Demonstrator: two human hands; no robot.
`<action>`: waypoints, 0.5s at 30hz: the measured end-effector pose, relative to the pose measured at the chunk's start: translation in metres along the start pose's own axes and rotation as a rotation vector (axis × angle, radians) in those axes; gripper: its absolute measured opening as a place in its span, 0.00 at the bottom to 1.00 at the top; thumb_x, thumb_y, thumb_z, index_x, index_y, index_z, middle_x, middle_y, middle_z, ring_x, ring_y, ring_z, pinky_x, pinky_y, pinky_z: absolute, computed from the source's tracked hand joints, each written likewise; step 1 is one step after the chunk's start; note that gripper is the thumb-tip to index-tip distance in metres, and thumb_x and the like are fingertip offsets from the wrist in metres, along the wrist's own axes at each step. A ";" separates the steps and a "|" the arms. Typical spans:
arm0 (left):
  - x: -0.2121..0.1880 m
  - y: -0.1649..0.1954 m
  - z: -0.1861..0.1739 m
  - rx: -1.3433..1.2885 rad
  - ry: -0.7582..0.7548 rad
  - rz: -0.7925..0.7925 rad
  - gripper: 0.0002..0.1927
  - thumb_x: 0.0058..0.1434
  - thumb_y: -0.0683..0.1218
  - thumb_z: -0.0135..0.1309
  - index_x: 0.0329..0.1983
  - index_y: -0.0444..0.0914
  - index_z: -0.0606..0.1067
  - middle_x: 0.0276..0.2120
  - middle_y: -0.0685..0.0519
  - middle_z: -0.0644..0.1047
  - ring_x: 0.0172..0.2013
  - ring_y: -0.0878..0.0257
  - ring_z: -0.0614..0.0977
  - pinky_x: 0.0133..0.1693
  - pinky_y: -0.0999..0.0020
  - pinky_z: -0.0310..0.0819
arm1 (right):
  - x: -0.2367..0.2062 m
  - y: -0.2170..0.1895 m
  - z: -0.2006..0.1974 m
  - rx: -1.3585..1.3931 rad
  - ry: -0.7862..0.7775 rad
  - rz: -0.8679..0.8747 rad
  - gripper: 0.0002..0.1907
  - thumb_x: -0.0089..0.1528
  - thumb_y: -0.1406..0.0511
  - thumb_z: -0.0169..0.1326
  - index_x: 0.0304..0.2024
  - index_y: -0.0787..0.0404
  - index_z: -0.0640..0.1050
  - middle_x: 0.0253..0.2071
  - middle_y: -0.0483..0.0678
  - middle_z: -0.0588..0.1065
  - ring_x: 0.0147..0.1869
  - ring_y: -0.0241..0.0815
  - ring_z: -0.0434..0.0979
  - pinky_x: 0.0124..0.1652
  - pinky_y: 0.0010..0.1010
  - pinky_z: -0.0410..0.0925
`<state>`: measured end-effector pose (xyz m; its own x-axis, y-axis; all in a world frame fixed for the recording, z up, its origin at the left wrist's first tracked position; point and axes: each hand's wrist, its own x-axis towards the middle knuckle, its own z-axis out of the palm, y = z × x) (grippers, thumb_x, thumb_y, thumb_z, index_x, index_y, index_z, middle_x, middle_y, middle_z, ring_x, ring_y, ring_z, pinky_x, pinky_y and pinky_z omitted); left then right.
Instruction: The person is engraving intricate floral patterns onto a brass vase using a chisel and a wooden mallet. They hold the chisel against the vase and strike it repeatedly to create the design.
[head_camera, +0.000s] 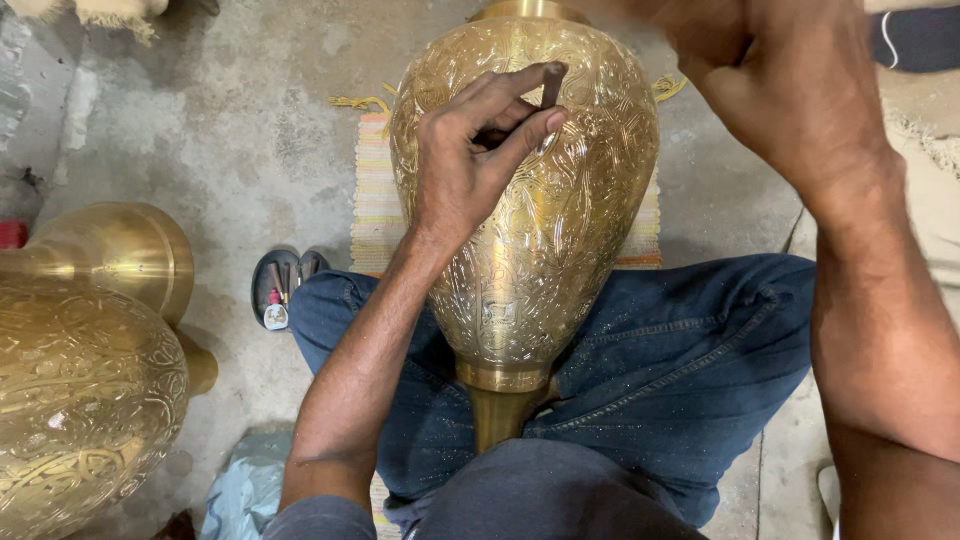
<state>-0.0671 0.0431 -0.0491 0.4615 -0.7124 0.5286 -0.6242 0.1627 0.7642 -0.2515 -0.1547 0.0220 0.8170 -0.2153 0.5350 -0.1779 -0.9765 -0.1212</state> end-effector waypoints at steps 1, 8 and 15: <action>0.001 -0.001 0.000 -0.004 0.000 0.006 0.18 0.65 0.45 0.66 0.56 0.35 0.79 0.37 0.51 0.84 0.37 0.66 0.88 0.39 0.71 0.85 | -0.001 0.000 -0.001 0.014 -0.002 -0.004 0.13 0.67 0.67 0.67 0.37 0.66 0.74 0.28 0.51 0.73 0.33 0.46 0.77 0.34 0.36 0.69; 0.000 -0.003 0.000 -0.007 0.004 0.035 0.18 0.65 0.45 0.66 0.57 0.36 0.78 0.40 0.50 0.84 0.38 0.65 0.88 0.40 0.70 0.85 | -0.001 0.000 -0.004 -0.015 -0.063 0.043 0.11 0.65 0.71 0.66 0.37 0.66 0.74 0.29 0.52 0.74 0.34 0.49 0.78 0.37 0.38 0.69; 0.002 -0.002 -0.001 -0.001 -0.013 -0.001 0.19 0.65 0.46 0.67 0.57 0.36 0.79 0.37 0.52 0.84 0.36 0.66 0.89 0.39 0.71 0.83 | 0.002 -0.005 -0.007 0.071 -0.088 0.048 0.17 0.69 0.69 0.66 0.31 0.67 0.71 0.25 0.53 0.70 0.29 0.49 0.73 0.35 0.39 0.66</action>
<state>-0.0640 0.0422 -0.0496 0.4540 -0.7216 0.5227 -0.6226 0.1627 0.7654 -0.2524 -0.1504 0.0296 0.8538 -0.2576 0.4525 -0.1814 -0.9618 -0.2052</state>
